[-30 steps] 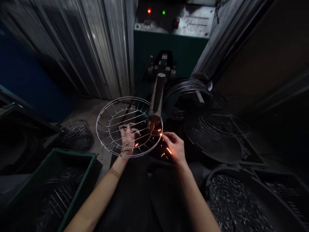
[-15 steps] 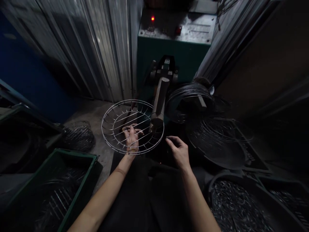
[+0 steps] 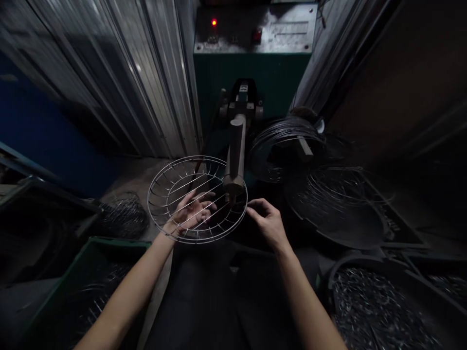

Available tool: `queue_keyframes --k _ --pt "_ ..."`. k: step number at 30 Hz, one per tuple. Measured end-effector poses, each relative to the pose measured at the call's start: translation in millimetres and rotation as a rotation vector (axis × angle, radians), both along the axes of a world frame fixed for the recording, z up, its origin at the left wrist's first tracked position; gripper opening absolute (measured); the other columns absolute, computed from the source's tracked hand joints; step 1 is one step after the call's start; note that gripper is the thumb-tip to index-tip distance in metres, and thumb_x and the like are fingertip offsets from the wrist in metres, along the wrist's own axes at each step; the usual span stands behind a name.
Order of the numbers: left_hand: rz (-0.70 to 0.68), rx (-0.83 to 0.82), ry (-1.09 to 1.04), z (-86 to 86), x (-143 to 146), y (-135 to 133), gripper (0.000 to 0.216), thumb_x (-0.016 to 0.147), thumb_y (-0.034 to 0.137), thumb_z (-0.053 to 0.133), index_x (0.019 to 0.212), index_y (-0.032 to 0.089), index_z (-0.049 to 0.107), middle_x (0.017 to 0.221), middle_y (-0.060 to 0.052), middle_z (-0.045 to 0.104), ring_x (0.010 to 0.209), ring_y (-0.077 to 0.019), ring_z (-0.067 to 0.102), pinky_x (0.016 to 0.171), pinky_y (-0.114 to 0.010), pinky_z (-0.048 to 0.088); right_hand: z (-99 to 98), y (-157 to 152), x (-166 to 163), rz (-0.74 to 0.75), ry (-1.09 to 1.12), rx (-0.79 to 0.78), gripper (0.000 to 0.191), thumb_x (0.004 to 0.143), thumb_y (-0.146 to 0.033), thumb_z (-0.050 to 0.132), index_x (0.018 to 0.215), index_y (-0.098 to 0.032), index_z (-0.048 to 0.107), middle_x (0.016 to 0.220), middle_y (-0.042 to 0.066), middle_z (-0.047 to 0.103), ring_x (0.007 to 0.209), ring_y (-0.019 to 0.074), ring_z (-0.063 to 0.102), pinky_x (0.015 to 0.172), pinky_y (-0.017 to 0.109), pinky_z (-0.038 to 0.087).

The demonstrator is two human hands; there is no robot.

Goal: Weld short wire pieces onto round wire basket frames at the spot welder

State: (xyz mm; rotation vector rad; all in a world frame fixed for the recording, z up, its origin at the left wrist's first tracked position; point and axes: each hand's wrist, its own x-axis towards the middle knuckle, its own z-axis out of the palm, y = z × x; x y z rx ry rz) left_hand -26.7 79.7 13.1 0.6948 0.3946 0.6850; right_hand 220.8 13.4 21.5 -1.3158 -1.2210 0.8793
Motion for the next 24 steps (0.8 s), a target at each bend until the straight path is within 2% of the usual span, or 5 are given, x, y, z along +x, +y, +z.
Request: queue_keyframes --k 1,3,8,14,24 --pt "-0.059 -0.008 -0.009 3.8 1 3 0.049 0.088 0.051 0.042 0.116 0.012 0.054 0.093 -0.015 0.066 0.063 -0.0192 0.065 0.052 -0.027 0.050 0.3 -3 -2 0.014 -0.001 -0.009 0.027 0.068 -0.045 0.074 0.081 -0.022 0.068 0.080 0.002 0.069 0.079 0.0184 0.062 0.076 0.032 0.050" --pt "-0.094 -0.014 -0.023 8.1 3 7 0.044 0.089 0.046 0.043 0.116 0.013 0.054 0.092 -0.015 0.066 0.061 -0.0174 0.064 0.050 -0.025 0.049 0.8 -9 -5 0.037 0.000 -0.023 0.028 0.067 -0.045 0.074 0.083 -0.022 0.068 0.082 0.002 0.069 0.080 0.0192 0.063 0.077 0.033 0.050" --pt "-0.013 0.006 -0.018 6.7 4 -1 0.029 0.088 0.026 0.050 0.113 0.011 0.057 0.082 -0.011 0.065 0.052 -0.0098 0.058 0.046 -0.018 0.045 1.1 -11 -16 -0.022 -0.045 0.008 0.026 0.067 -0.045 0.074 0.079 -0.023 0.069 0.076 0.001 0.068 0.074 0.0180 0.061 0.071 0.032 0.050" --pt "0.118 -0.008 -0.060 1.5 12 -19 0.031 0.088 0.031 0.053 0.115 0.016 0.051 0.078 -0.006 0.063 0.049 -0.0088 0.056 0.043 -0.017 0.042 3.7 5 -18 -0.099 -0.035 0.028 0.028 0.066 -0.047 0.074 0.075 -0.021 0.067 0.073 0.002 0.067 0.071 0.0180 0.061 0.069 0.032 0.049" --pt "0.194 0.024 -0.042 5.1 21 -28 0.034 0.088 0.034 0.054 0.117 0.020 0.047 0.077 -0.003 0.060 0.048 -0.0088 0.055 0.038 -0.016 0.038 1.2 14 -16 -0.095 0.053 0.023 0.031 0.061 -0.046 0.078 0.073 -0.020 0.066 0.070 0.000 0.065 0.067 0.0157 0.059 0.067 0.031 0.048"
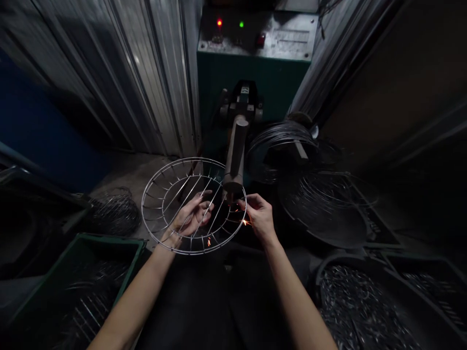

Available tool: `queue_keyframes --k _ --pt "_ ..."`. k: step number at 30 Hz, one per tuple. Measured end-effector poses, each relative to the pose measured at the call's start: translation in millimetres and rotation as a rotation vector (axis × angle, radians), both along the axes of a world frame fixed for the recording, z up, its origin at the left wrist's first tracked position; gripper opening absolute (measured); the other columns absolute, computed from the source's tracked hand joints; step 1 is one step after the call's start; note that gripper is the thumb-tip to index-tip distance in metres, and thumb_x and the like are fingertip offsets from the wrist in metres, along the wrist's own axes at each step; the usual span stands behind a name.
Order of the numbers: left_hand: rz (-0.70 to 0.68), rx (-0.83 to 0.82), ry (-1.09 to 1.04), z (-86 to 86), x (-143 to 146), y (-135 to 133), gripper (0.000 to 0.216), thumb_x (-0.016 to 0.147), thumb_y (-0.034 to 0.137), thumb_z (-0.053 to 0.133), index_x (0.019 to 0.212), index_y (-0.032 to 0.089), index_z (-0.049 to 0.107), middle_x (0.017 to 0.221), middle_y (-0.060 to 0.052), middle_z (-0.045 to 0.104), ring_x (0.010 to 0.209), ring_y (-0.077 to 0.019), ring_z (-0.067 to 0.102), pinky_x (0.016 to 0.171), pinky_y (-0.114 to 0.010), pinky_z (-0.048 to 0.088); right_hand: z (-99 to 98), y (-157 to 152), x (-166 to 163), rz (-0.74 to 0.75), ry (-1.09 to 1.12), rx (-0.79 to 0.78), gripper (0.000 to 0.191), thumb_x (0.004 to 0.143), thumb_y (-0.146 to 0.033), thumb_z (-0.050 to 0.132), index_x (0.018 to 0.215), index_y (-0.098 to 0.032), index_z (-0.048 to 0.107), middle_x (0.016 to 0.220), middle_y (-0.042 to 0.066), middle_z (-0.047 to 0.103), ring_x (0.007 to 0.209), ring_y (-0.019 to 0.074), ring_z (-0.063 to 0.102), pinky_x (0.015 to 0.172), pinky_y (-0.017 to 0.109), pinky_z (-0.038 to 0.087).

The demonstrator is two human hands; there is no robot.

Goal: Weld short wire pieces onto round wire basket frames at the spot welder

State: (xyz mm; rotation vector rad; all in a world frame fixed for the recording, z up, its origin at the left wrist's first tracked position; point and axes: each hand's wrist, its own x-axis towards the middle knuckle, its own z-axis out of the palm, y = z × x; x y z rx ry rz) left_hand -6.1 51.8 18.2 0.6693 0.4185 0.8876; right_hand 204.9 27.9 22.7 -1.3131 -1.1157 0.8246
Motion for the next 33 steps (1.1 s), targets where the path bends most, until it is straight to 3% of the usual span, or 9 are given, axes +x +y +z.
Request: queue_keyframes --k 8,14,22,33 --pt "0.093 -0.038 -0.049 1.9 12 -8 0.040 0.087 0.038 0.054 0.123 0.025 0.041 0.076 0.000 0.058 0.047 -0.0083 0.053 0.033 -0.012 0.031 1.9 -23 10 0.035 -0.089 -0.024 0.031 0.066 -0.046 0.074 0.083 -0.021 0.068 0.081 0.003 0.070 0.078 0.0189 0.062 0.074 0.033 0.050" --pt "0.138 -0.031 -0.063 1.5 15 0 0.037 0.087 0.038 0.055 0.119 0.024 0.042 0.077 0.000 0.057 0.048 -0.0088 0.054 0.033 -0.012 0.032 2.5 -10 1 -0.027 -0.046 0.017 0.027 0.067 -0.044 0.075 0.078 -0.020 0.068 0.076 0.001 0.068 0.075 0.0171 0.061 0.073 0.032 0.048" --pt "0.204 -0.027 -0.063 0.2 20 -3 0.036 0.088 0.036 0.053 0.120 0.025 0.044 0.075 0.000 0.058 0.047 -0.0083 0.053 0.035 -0.014 0.034 -10.4 -5 3 -0.005 0.122 0.021 0.026 0.064 -0.038 0.078 0.082 -0.022 0.068 0.077 0.000 0.067 0.072 0.0154 0.061 0.070 0.030 0.049" --pt "0.312 -0.003 -0.068 0.8 27 3 0.031 0.087 0.035 0.054 0.114 0.024 0.044 0.075 0.000 0.057 0.048 -0.0086 0.053 0.035 -0.013 0.033 -1.3 -8 1 -0.001 -0.030 -0.001 0.026 0.068 -0.042 0.075 0.080 -0.020 0.068 0.077 0.001 0.068 0.075 0.0171 0.061 0.072 0.031 0.048"
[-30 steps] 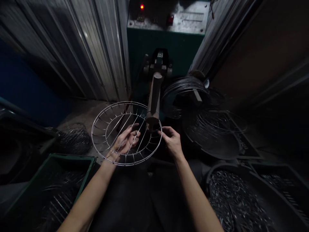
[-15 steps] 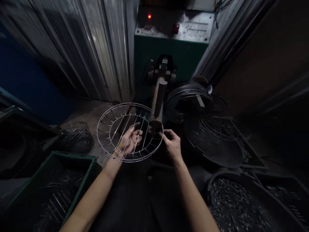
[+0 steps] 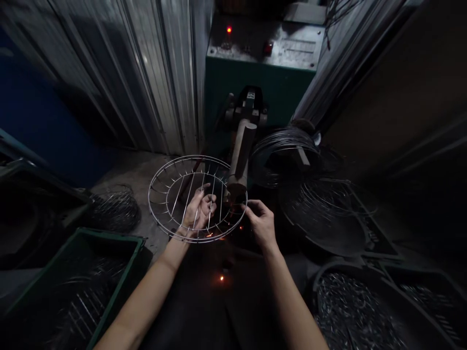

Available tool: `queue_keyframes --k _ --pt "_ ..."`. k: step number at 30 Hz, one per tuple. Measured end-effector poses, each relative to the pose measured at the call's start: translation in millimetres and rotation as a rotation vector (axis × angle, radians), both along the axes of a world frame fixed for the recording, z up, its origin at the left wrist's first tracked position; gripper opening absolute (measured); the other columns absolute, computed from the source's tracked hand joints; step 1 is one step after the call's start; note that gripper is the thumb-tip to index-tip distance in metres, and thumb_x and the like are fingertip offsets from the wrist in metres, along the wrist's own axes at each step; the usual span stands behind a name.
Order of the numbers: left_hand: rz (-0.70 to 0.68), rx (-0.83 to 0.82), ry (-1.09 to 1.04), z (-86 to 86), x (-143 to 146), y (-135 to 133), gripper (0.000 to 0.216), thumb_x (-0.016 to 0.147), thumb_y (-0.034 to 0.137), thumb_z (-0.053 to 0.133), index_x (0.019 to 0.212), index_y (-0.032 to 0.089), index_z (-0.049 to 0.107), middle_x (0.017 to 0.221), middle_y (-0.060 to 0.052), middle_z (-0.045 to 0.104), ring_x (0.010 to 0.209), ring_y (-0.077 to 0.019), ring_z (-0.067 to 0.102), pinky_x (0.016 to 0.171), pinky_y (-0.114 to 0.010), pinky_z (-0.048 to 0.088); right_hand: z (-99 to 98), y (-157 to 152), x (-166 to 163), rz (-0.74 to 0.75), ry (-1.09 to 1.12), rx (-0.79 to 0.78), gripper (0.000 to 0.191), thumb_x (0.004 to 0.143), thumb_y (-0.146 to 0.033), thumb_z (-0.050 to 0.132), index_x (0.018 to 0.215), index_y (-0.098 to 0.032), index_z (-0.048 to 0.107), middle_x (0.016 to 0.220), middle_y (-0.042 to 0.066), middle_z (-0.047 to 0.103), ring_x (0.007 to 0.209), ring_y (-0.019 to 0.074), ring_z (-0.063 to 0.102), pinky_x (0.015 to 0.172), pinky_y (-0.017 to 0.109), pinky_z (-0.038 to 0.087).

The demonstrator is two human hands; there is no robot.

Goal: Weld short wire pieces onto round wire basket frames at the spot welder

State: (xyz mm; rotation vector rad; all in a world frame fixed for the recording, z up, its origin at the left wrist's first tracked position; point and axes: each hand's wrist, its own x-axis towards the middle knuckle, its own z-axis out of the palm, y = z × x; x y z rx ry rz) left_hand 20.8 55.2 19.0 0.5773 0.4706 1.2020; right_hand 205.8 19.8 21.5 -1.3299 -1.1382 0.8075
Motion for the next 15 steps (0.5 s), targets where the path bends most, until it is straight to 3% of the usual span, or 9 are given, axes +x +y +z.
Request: queue_keyframes --k 15 --pt "0.129 0.054 -0.007 -7.6 14 9 0.035 0.085 0.041 0.055 0.114 0.026 0.042 0.075 0.002 0.056 0.047 -0.0084 0.053 0.032 -0.013 0.027 1.1 -13 1 0.029 -0.073 -0.021 0.031 0.067 -0.047 0.074 0.081 -0.020 0.069 0.080 0.003 0.069 0.079 0.0193 0.062 0.076 0.033 0.049"
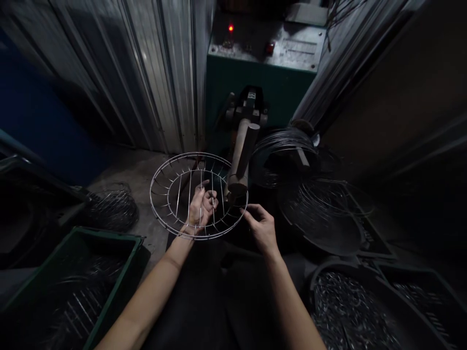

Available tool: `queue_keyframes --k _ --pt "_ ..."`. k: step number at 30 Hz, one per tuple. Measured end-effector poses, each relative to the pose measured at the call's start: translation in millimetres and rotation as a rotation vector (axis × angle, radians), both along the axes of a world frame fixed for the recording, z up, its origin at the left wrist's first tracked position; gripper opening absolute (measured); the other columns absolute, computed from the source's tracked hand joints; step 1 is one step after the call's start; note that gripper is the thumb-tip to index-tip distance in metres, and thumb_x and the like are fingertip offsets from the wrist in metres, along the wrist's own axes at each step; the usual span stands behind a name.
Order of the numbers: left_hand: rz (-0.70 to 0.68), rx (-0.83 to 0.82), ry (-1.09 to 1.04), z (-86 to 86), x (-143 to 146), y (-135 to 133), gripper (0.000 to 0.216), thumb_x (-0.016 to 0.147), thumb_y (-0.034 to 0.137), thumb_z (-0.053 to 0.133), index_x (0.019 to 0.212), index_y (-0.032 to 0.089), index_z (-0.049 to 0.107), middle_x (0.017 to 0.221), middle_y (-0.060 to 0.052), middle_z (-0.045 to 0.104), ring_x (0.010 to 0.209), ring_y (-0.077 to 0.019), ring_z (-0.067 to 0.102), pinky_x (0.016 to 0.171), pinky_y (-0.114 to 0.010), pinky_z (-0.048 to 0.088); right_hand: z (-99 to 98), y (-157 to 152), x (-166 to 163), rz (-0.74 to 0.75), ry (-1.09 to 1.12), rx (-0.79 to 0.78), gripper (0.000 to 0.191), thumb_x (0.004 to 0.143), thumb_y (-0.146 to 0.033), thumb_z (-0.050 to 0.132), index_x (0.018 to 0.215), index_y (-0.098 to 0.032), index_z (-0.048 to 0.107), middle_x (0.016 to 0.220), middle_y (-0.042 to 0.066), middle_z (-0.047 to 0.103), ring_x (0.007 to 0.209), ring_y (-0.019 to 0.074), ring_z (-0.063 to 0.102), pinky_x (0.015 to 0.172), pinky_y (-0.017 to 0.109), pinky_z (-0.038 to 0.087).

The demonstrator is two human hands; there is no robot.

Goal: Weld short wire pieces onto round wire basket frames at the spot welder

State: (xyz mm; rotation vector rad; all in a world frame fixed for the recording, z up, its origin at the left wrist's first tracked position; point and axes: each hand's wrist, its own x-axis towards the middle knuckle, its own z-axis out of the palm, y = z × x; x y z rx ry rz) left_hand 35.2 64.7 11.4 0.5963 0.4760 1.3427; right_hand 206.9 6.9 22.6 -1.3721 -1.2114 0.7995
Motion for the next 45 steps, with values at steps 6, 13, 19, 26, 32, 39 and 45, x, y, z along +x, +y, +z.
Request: queue_keyframes --k 6,13,19,26,32,39,45 --pt "0.018 0.018 -0.003 0.5 1 -3 0.033 0.087 0.039 0.053 0.116 0.026 0.043 0.075 0.002 0.056 0.047 -0.0083 0.053 0.037 -0.015 0.030 -7.1 -3 1 -0.010 0.044 -0.019 0.028 0.067 -0.044 0.076 0.082 -0.021 0.069 0.080 0.002 0.069 0.079 0.0186 0.062 0.075 0.032 0.048" --pt "0.136 0.041 -0.029 -1.0 12 7 0.034 0.086 0.039 0.054 0.116 0.027 0.042 0.074 0.002 0.055 0.047 -0.0081 0.052 0.036 -0.015 0.027 1.0 -10 5 -0.036 -0.049 -0.027 0.031 0.068 -0.047 0.073 0.081 -0.020 0.070 0.081 0.004 0.070 0.079 0.0202 0.063 0.076 0.034 0.048" --pt "0.169 0.022 -0.047 -1.6 18 15 0.033 0.089 0.036 0.049 0.120 0.027 0.042 0.073 0.002 0.054 0.046 -0.0078 0.051 0.037 -0.015 0.027 -1.0 -9 9 -0.053 -0.052 -0.040 0.030 0.068 -0.047 0.073 0.081 -0.020 0.070 0.081 0.004 0.070 0.081 0.0203 0.063 0.078 0.035 0.048" --pt "0.186 0.041 -0.072 1.2 18 11 0.026 0.092 0.031 0.045 0.118 0.027 0.045 0.074 0.002 0.055 0.051 -0.0076 0.052 0.050 -0.019 0.043 -15.0 -19 18 -0.081 0.035 -0.080 0.032 0.063 -0.046 0.076 0.080 -0.020 0.070 0.080 0.004 0.069 0.075 0.0179 0.062 0.070 0.032 0.049" --pt "0.301 0.059 -0.050 4.1 28 10 0.030 0.092 0.034 0.046 0.121 0.033 0.042 0.076 0.002 0.053 0.049 -0.0079 0.050 0.042 -0.018 0.036 -12.2 -34 25 -0.087 -0.021 -0.110 0.031 0.065 -0.047 0.075 0.080 -0.020 0.070 0.079 0.004 0.070 0.076 0.0199 0.063 0.071 0.033 0.050" --pt "0.332 0.021 -0.033 0.0 33 15 0.033 0.092 0.040 0.047 0.123 0.033 0.040 0.076 0.003 0.053 0.050 -0.0073 0.050 0.043 -0.017 0.035 -6.8 -30 21 -0.083 -0.078 -0.103 0.030 0.068 -0.048 0.073 0.080 -0.020 0.070 0.080 0.004 0.070 0.079 0.0205 0.063 0.072 0.033 0.049" --pt "0.192 0.034 -0.093 -9.6 12 19 0.039 0.089 0.034 0.052 0.127 0.028 0.043 0.079 -0.002 0.062 0.060 -0.0101 0.056 0.049 -0.018 0.039 -3.4 -15 13 -0.047 -0.023 -0.069 0.030 0.067 -0.046 0.074 0.082 -0.020 0.070 0.082 0.003 0.069 0.080 0.0188 0.062 0.076 0.033 0.048"
